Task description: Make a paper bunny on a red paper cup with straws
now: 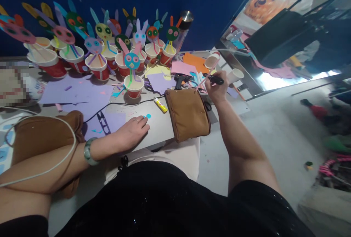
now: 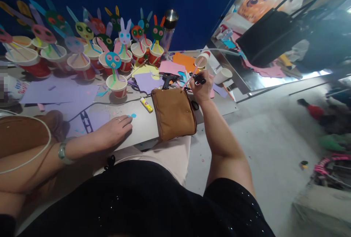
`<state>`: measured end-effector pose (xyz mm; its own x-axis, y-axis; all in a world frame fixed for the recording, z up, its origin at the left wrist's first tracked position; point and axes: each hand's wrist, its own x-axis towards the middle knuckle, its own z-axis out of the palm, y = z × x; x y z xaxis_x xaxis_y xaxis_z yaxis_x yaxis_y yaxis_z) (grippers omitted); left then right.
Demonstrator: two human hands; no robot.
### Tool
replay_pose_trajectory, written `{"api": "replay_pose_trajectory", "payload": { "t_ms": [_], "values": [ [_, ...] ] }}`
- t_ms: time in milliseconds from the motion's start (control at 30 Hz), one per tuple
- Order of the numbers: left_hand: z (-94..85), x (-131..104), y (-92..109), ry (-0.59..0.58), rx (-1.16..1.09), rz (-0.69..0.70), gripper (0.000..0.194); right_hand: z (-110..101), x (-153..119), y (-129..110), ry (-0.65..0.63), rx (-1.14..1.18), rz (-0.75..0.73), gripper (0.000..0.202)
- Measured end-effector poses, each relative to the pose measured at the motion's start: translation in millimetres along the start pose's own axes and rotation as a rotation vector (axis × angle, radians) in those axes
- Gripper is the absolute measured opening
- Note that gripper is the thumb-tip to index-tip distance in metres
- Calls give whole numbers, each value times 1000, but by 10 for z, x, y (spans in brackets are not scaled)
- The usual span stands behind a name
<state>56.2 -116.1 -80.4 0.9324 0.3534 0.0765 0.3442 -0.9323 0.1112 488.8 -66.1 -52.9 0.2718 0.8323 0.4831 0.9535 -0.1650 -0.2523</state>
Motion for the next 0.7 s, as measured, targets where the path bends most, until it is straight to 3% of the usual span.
{"api": "replay_pose_trajectory", "payload": {
  "t_ms": [100,267,400,500,700],
  "values": [
    [-9,4,6,-7,-9,-4,19,46,83,-11,103,-44,20,24],
    [-4,0,0,-2,11,-5,19,111,238,17,-93,-157,-81,29],
    [3,0,-5,-10,29,7,20,186,305,52,-105,-133,-15,31],
    [-4,6,-3,-17,22,2,20,237,350,53,-68,41,99,27],
    [-35,12,-2,-14,0,2,19,237,386,-134,64,675,307,18]
  ]
}}
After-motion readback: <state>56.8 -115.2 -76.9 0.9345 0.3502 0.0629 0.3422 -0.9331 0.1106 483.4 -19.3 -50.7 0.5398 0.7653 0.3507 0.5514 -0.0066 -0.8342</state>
